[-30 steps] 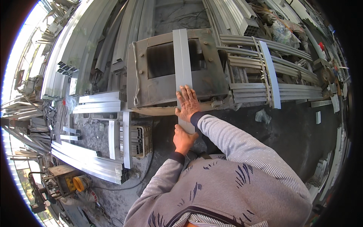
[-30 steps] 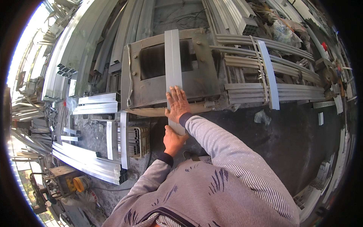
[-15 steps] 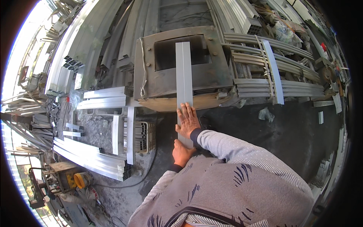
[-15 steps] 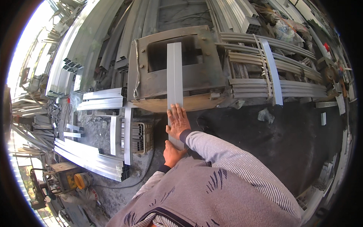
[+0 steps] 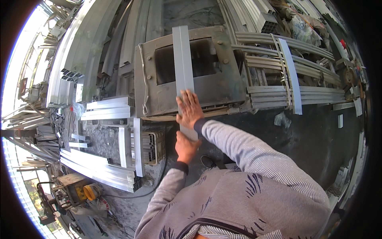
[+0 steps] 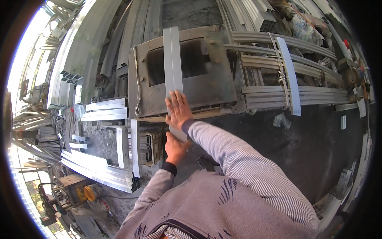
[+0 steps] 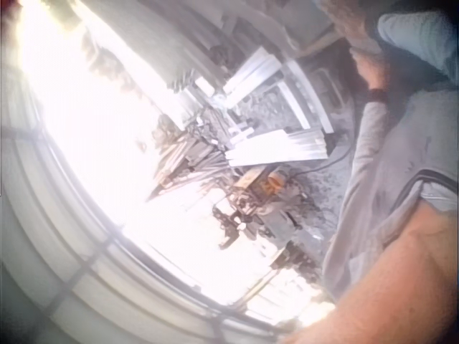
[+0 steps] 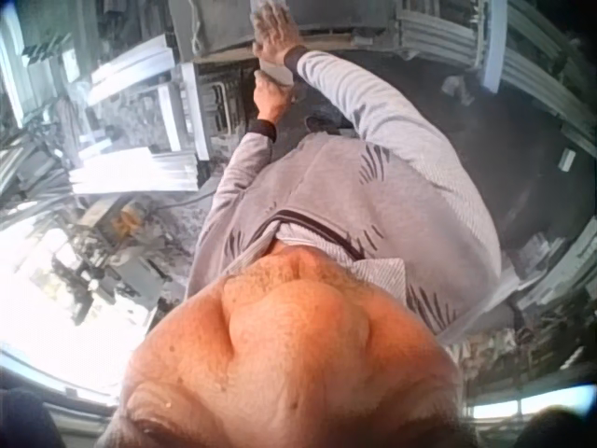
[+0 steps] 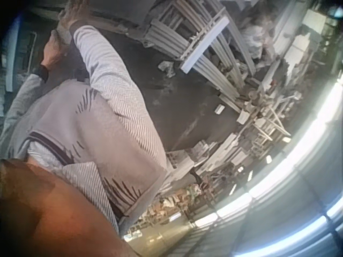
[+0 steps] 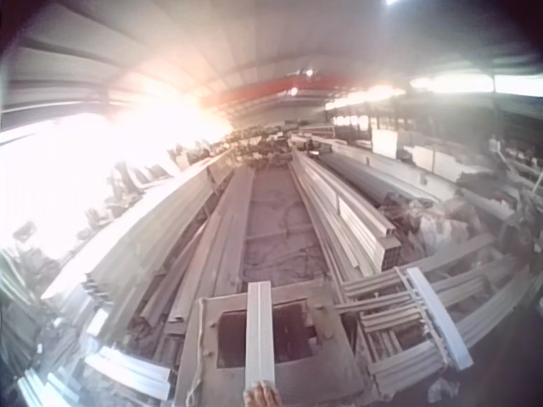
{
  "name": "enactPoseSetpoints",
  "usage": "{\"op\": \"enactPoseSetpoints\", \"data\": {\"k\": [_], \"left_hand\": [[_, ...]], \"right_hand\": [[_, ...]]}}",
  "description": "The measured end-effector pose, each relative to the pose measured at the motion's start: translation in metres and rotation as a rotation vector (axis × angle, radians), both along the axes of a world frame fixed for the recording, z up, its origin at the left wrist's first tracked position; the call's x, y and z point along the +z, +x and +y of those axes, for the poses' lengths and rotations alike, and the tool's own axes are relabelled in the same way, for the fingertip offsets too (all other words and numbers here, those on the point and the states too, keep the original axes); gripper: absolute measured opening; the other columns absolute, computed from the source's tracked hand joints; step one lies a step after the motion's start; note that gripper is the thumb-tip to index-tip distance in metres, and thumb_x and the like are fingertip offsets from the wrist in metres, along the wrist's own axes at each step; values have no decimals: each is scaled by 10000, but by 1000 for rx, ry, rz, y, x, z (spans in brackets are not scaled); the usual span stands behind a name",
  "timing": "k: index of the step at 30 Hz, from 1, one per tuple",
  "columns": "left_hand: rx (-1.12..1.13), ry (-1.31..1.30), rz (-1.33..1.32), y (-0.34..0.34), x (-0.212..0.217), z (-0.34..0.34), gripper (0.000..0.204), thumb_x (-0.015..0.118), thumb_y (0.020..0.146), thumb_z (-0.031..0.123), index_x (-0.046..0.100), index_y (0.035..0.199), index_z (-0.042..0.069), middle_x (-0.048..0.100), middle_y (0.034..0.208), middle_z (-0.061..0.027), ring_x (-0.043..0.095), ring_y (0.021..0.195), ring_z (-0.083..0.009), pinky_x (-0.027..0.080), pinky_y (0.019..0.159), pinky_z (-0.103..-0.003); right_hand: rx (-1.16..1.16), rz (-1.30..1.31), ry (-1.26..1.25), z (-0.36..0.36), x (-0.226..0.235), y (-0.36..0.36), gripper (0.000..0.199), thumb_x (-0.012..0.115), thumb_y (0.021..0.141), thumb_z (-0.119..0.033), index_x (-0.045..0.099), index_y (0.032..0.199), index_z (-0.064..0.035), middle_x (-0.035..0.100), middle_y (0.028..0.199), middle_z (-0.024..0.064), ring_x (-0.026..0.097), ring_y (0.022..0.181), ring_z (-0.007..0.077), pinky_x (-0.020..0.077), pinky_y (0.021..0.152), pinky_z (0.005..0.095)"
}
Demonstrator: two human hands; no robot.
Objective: The person repeatedly picks up long silver metal profiles from a nearby stack, places them into a machine slot, and then removes them to return them to the stack. This cycle is performed multiple times without a visible final assembly or change in state.
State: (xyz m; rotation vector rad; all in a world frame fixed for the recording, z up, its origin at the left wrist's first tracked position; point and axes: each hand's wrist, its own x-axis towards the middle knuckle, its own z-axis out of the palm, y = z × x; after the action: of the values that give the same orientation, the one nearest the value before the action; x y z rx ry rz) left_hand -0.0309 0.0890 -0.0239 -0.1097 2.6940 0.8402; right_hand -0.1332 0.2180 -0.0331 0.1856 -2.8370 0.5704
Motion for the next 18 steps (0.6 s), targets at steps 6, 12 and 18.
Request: {"op": "enactPoseSetpoints", "data": {"k": [6,12,18], "left_hand": [[-76,-37,55,-136,33,76,871,928,697,433,428,1234,-37,685,1175,-302,708,1067,-484,589,903,-530],[-67,-120,-26,-178,61,122,916,925,704,473,433,1267,-56,687,1203,-316,704,1123,-475,579,961,-521],[-82,-34,32,-115,30,102,882,920,717,479,454,1255,-42,692,1203,-312,706,1111,-481,589,939,-522]], "right_hand": [[-56,-51,141,75,35,-137,831,634,897,-521,464,1593,-101,343,1699,188,224,1610,371,120,1333,506],[-110,-118,185,113,47,-173,807,594,942,-551,448,1619,-137,306,1734,152,193,1631,340,100,1338,471],[-59,-35,106,102,30,-116,807,660,859,-490,502,1562,-128,344,1679,189,228,1602,380,142,1325,534]]}}
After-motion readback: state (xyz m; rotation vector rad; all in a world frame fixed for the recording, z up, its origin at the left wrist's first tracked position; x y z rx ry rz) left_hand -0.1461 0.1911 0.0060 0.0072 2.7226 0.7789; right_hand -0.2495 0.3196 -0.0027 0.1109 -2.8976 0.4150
